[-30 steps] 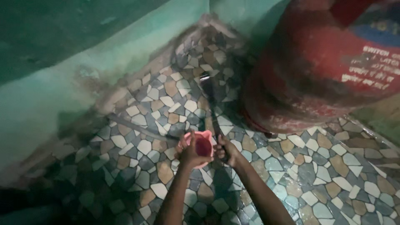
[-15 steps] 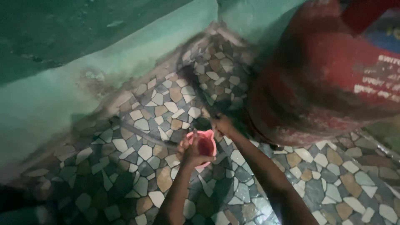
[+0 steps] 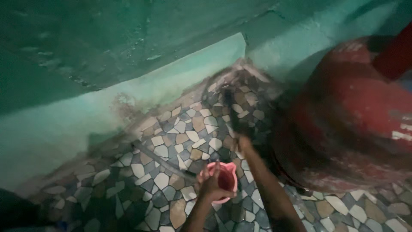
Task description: The person cleans the tiled floor by hand and with a brush, using soapy water from a bucket and a small pitcher to rinse the surface.
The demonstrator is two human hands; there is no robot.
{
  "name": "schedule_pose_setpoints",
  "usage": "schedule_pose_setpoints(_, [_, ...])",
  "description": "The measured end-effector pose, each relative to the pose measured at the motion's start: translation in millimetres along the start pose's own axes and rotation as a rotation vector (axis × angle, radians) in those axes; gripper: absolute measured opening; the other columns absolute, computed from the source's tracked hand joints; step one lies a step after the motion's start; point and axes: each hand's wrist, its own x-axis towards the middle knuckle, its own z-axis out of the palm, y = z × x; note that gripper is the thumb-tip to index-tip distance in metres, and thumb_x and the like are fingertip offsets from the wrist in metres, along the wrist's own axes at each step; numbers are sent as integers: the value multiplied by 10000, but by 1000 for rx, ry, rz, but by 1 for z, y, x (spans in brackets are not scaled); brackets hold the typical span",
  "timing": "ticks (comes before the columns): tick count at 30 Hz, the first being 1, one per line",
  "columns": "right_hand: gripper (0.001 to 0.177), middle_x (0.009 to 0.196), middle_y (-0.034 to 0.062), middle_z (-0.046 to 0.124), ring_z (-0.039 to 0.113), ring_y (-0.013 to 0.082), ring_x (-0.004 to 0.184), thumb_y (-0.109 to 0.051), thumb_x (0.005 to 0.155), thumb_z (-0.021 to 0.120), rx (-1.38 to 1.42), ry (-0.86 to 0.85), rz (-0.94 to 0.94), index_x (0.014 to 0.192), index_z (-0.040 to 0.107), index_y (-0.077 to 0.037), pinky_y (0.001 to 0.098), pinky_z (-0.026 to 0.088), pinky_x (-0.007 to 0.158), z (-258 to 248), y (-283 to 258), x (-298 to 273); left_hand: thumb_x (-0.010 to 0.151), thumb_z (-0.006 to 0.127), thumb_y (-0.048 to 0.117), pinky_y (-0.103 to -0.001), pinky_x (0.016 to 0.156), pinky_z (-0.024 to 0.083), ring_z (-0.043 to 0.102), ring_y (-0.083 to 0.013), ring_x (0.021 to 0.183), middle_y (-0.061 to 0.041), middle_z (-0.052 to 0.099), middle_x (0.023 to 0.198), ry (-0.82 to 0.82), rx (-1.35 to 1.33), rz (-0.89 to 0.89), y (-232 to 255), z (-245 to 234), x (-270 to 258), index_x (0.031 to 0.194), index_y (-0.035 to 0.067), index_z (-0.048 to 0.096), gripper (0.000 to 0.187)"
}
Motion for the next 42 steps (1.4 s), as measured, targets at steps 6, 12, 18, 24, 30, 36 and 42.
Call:
schedule_pose_setpoints(6, [231, 692, 19, 582, 526, 117, 530, -268, 1011, 639, 1, -7, 30, 873, 618, -84, 250, 450, 462, 13, 5, 18, 457, 937, 662, -648, 1158, 199, 75, -526, 1505, -244, 20, 1673, -93, 81, -151, 26, -19, -18, 1676, 356, 49, 1539])
schedule_pose_setpoints(12, [250, 688, 18, 578, 547, 121, 542, -265, 1020, 633, 86, -112, -69, 861, 605, -75, 247, 474, 475, 11, -45, 51, 394, 953, 614, -576, 1148, 306, 118, -496, 1490, -216, -17, 1675, -83, -5, -152, 23, -13, -6, 1647, 367, 56, 1561])
schedule_pose_setpoints(18, [318, 593, -6, 520, 497, 116, 442, -351, 963, 678, 73, -52, 147, 772, 526, -148, 222, 451, 403, 27, -38, 74, 436, 967, 598, -578, 1127, 351, 157, -528, 1478, -241, 57, 1658, -19, -20, -70, 14, -8, -12, 1667, 308, 99, 1533])
schedule_pose_setpoints(24, [238, 614, 9, 571, 478, 105, 426, -307, 961, 658, -75, 54, 22, 828, 597, -119, 224, 388, 374, 16, -5, 23, 409, 952, 595, -563, 1140, 340, 149, -530, 1491, -284, -68, 1662, -83, -58, -106, 23, -15, -1, 1678, 330, 50, 1579])
schedule_pose_setpoints(30, [249, 628, 35, 567, 490, 149, 454, -293, 984, 590, -82, 107, -156, 836, 615, -94, 301, 382, 398, 7, -55, 61, 437, 974, 614, -586, 1141, 317, 96, -547, 1502, -261, -49, 1665, -60, 12, -54, 17, -16, -12, 1673, 309, 99, 1544])
schedule_pose_setpoints(36, [320, 614, 77, 537, 486, 191, 458, -282, 1006, 545, -949, 311, -217, 813, 629, -40, 371, 365, 406, -35, 12, 37, 443, 943, 576, -608, 1104, 347, 157, -517, 1489, -184, 22, 1678, -107, 38, -132, 30, -18, -15, 1668, 347, 115, 1496])
schedule_pose_setpoints(42, [127, 540, 106, 533, 490, 216, 373, -71, 851, 486, -679, 261, -529, 912, 593, -41, 376, 345, 320, -40, 51, -82, 430, 963, 615, -576, 1167, 285, 197, -515, 1462, -227, 98, 1633, 92, 62, -2, 10, 8, -8, 1630, 303, 233, 1439])
